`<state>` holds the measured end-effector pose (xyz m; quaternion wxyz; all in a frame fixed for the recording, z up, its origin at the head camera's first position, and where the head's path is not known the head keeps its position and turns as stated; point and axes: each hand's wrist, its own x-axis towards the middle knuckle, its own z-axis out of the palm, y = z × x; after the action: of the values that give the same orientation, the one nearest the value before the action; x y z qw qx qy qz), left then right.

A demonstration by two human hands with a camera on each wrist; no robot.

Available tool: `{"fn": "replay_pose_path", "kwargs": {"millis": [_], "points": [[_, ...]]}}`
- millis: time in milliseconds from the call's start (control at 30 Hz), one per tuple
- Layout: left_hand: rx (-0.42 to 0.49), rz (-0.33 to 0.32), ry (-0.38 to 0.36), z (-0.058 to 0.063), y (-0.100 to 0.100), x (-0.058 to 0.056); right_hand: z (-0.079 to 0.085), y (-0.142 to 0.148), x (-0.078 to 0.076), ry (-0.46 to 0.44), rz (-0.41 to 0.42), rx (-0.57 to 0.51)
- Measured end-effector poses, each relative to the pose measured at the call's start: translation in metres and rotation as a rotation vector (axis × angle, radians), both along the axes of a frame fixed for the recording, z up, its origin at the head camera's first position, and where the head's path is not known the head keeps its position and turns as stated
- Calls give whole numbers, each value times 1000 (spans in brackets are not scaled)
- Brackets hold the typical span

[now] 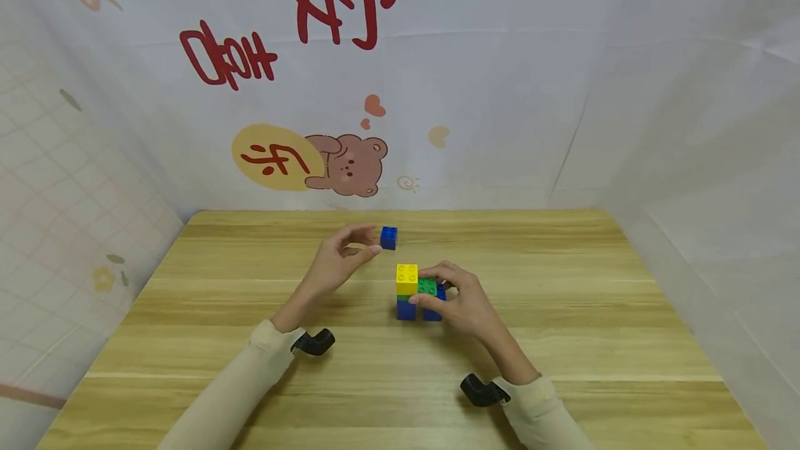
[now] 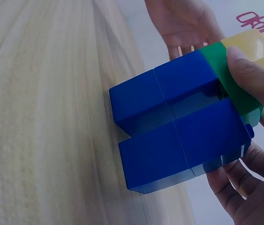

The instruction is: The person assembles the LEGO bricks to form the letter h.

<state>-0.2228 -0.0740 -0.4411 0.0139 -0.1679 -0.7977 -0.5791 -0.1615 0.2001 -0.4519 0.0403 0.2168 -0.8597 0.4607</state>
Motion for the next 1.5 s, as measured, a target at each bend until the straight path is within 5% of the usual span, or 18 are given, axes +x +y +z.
{"fn": "replay_pose_path", "kwargs": {"millis": [833, 1500], "points": [[-36, -37, -114, -36, 13, -50, 2, 2, 0, -18, 4, -5], [-43, -23, -160, -46, 27, -65, 0, 2, -1, -33, 0, -7]]}}
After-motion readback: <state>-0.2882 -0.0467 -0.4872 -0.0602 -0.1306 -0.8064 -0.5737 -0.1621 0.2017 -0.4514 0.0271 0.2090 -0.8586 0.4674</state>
